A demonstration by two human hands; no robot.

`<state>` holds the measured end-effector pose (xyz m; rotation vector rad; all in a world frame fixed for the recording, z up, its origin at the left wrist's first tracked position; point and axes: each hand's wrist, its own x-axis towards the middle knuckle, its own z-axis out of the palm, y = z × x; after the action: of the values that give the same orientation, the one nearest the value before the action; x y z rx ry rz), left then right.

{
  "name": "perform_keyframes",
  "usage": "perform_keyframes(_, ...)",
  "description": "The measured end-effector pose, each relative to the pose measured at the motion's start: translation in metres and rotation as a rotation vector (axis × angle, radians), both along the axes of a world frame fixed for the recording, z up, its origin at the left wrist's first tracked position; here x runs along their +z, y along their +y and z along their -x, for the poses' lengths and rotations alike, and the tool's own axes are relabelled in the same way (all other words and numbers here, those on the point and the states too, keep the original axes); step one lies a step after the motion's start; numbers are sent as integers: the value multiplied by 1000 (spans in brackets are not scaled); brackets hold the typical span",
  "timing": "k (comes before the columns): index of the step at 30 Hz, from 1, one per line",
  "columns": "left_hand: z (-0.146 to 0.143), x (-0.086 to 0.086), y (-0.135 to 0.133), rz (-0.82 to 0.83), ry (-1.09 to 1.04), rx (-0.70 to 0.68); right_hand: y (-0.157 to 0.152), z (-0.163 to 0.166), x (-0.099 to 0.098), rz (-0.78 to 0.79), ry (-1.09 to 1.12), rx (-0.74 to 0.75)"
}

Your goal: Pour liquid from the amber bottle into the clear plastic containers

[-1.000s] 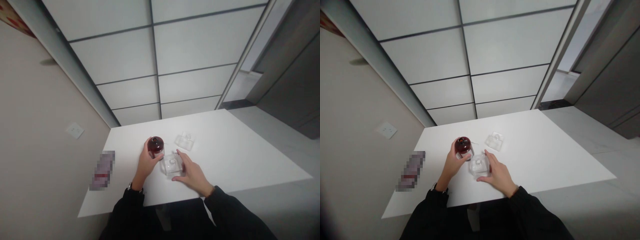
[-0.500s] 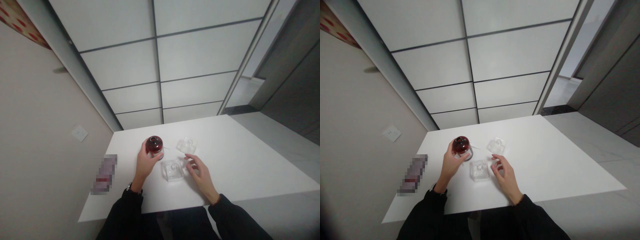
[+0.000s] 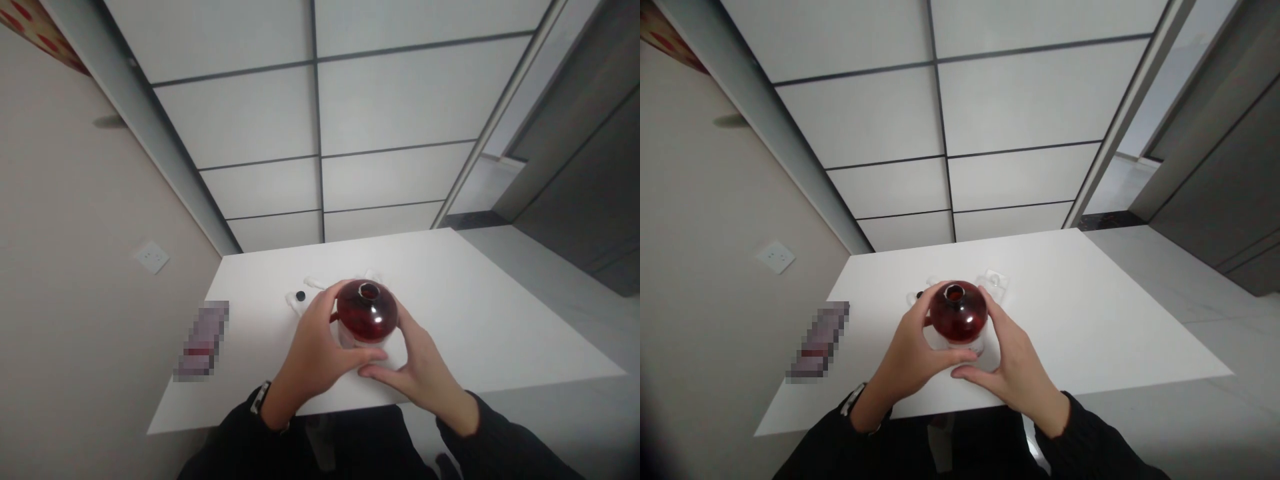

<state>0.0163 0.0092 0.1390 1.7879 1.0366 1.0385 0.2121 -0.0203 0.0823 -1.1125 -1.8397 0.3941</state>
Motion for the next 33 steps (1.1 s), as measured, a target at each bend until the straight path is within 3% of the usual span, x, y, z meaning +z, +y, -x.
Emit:
perform_keyframes(4,-16,-5,-15,-18,35,-40,-20,-6,-11,33,13,-94)
perform_keyframes(12,-25,-40,-38,95,21,-92,-42,-21,-39,115,31,-117)
perform_keyframes(19,-37,-47,-50,135,44,-75,-48,-14,-55,237,131,-182)
perform_keyframes(23,-12,-60,-39,14,175,-109,-40,-19,-50,132,13,-206)
perform_keyframes(26,16,-80,-18,-39,236,62,-29,-29,-45,118,-65,-166)
perform_keyframes(30,31,-107,7,139,288,73,-12,-39,-41,125,-151,-119)
perform_keyframes(33,27,-114,12,196,307,62,-1,-44,-40,75,-220,-96)
